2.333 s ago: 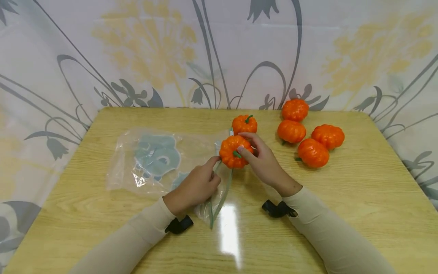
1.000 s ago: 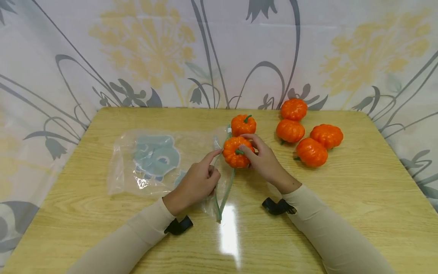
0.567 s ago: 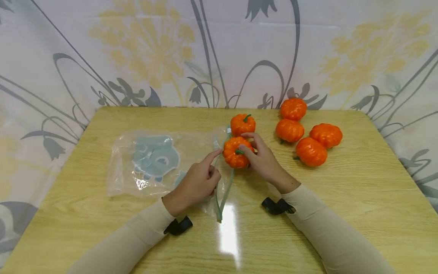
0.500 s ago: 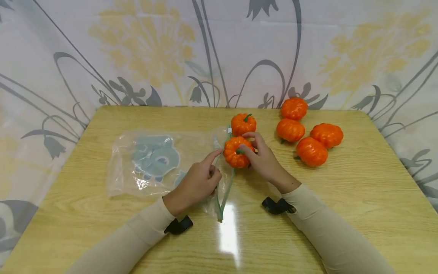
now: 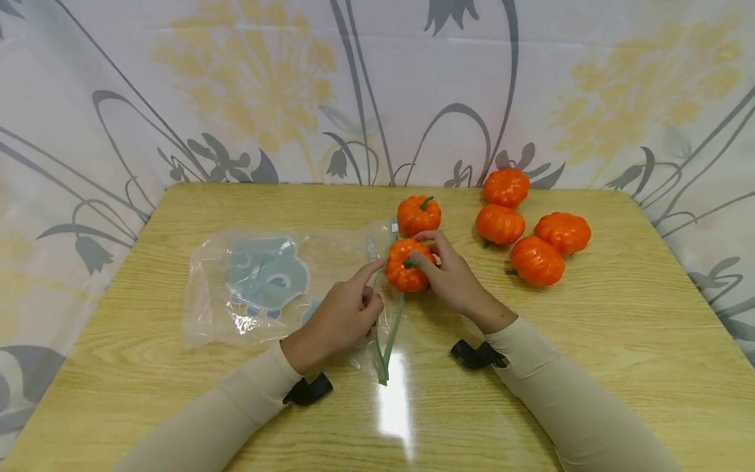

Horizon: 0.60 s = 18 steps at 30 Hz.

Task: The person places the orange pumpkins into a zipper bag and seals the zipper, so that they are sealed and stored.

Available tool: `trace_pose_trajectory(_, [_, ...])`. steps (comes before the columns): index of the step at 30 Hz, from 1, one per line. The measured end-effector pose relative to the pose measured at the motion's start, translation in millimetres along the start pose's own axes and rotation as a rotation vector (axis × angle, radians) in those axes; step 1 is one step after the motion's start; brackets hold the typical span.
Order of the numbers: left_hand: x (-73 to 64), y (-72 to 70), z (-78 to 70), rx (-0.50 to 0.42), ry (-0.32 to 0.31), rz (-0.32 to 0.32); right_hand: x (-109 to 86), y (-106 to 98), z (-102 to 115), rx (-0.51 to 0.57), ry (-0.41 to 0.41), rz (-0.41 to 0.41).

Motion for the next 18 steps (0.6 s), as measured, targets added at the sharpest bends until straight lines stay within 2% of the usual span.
trace_pose_trajectory(6, [0.7, -0.5, -1.1, 0.005, 0.009, -0.004, 0.1, -0.5, 0.9, -0.023, -0.013, -0.001])
trace_pose_trajectory(13, [1.3, -1.3, 0.9, 0.020, -0.011, -0.018, 0.9, -1.4, -1.3, -0.020, -0.012, 0.000])
trace_pose_trajectory(18, [1.7, -4.1, 1.9, 0.054, -0.007, -0.059, 0.6, -1.0, -1.7, -0.012, -0.005, 0.005])
Point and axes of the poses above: each hand's wrist, its own x-axis towards the middle knuckle, its own y-axis out of the palm, z = x × y, the point moved 8 cm from there along x, towards the middle knuckle, and after that the axes turned 10 degrees about x, right-handed, at the moved point
